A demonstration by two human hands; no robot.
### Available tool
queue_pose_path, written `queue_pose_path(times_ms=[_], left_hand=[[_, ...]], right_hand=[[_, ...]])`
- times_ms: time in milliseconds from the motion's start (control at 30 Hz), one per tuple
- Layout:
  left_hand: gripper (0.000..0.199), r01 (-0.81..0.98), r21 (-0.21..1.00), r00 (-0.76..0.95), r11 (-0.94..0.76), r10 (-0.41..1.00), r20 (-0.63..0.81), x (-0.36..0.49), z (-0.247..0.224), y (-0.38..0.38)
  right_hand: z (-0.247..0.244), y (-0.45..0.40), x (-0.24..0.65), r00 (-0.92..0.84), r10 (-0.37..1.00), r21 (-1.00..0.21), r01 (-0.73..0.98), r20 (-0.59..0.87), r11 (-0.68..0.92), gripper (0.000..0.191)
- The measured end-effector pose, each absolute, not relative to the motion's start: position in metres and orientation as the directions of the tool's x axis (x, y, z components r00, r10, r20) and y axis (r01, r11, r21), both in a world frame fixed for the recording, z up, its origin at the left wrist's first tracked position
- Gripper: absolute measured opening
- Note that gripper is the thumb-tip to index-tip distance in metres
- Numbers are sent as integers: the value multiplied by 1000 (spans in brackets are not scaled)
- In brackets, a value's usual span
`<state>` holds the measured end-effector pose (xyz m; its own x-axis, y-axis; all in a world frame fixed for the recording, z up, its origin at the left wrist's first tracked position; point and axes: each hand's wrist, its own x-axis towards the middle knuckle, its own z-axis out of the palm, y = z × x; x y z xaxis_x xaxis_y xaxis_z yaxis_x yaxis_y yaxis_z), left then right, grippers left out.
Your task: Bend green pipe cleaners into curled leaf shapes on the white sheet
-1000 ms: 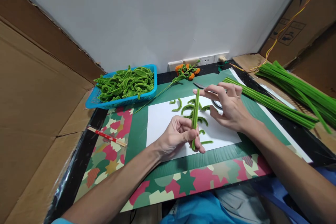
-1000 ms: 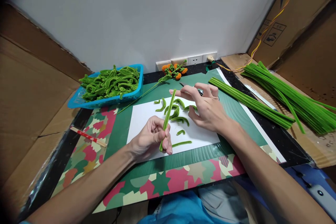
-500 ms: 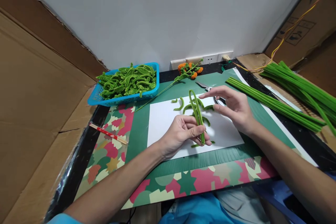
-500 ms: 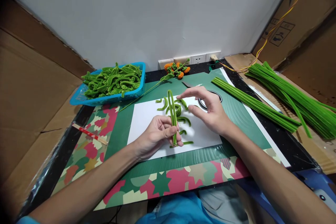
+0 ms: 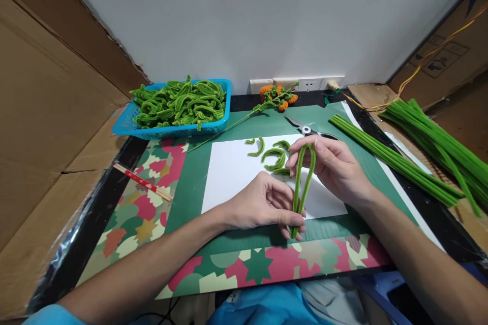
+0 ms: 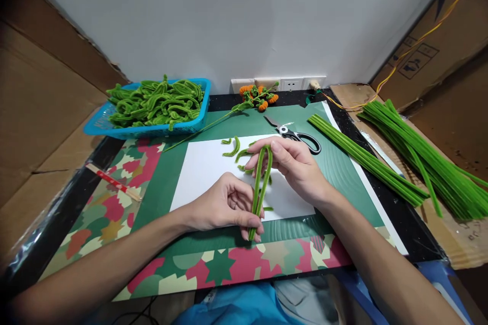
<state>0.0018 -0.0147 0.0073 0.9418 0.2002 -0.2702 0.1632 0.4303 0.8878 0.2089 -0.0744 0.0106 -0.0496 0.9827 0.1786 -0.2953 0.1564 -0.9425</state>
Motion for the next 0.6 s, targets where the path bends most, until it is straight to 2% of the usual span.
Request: queue_pose_path(times_ms=[167,300,600], left_hand=[[22,171,885,945,433,182,-271,1,7,-14],[25,168,881,946,441,178,-270,2,7,-14],[27,175,897,947,406,181,-266,2,2,-12]], right_hand=[[12,-75,210,-22,980,-935,-305,195,180,29],[12,-74,210,49,984,-937,-300,171,178,30],[7,-70,211,76,991,-952,-278,113,130,28]])
